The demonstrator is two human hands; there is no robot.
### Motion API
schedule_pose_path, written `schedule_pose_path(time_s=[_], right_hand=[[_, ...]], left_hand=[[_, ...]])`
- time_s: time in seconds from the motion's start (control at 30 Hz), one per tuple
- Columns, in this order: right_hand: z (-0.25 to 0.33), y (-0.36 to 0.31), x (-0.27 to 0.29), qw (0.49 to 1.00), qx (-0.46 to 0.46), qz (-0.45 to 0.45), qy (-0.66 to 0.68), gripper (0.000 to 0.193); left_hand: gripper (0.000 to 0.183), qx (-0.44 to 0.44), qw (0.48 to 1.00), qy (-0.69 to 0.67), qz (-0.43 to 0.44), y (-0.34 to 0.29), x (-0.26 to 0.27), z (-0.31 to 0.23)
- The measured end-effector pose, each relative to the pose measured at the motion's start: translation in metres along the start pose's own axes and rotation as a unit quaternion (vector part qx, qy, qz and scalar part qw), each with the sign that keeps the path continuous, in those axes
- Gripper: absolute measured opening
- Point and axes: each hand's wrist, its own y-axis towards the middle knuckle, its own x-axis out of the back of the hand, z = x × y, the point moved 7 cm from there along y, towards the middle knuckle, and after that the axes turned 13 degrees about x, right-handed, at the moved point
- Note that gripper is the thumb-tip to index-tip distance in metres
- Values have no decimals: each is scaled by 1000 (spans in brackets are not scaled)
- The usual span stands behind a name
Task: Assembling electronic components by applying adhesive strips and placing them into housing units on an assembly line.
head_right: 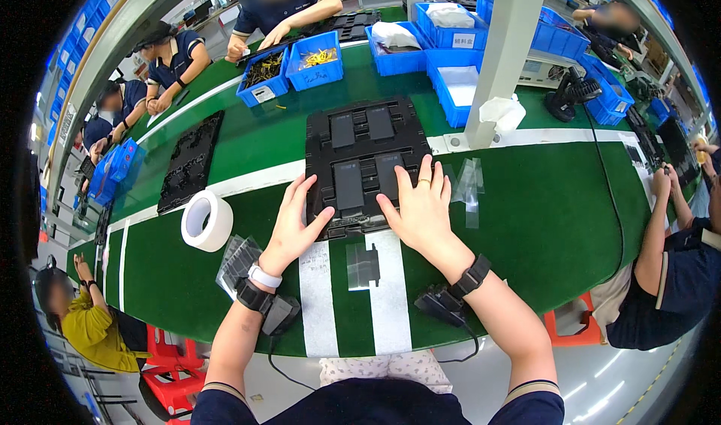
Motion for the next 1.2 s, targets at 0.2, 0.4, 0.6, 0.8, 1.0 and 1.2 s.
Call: schedule_pose_path(time_s=[0.2,0.4,0.6,0.8,1.0,1.2], right_hand=[[1,0,1,1000,4,-2,1,57],[0,0,1,1000,0,13,-2,58],[0,-1,0,1000,-2,21,-5,57],[0,0,0,1000,-2,17,-1,57],[1,2,4,1000,-2,16,-6,57],[-1,0,1,1000,-6,19,-3,57]], left_hand=[[60,-10,1000,2,1,-1,1,0],[58,-3,1000,20,8,-1,-1,-1],[58,-1,1000,27,8,-2,0,-1],[57,2,999,34,18,-2,-1,0],[57,-4,1000,30,9,-1,-1,-1],[58,-9,999,39,8,-1,-3,0]])
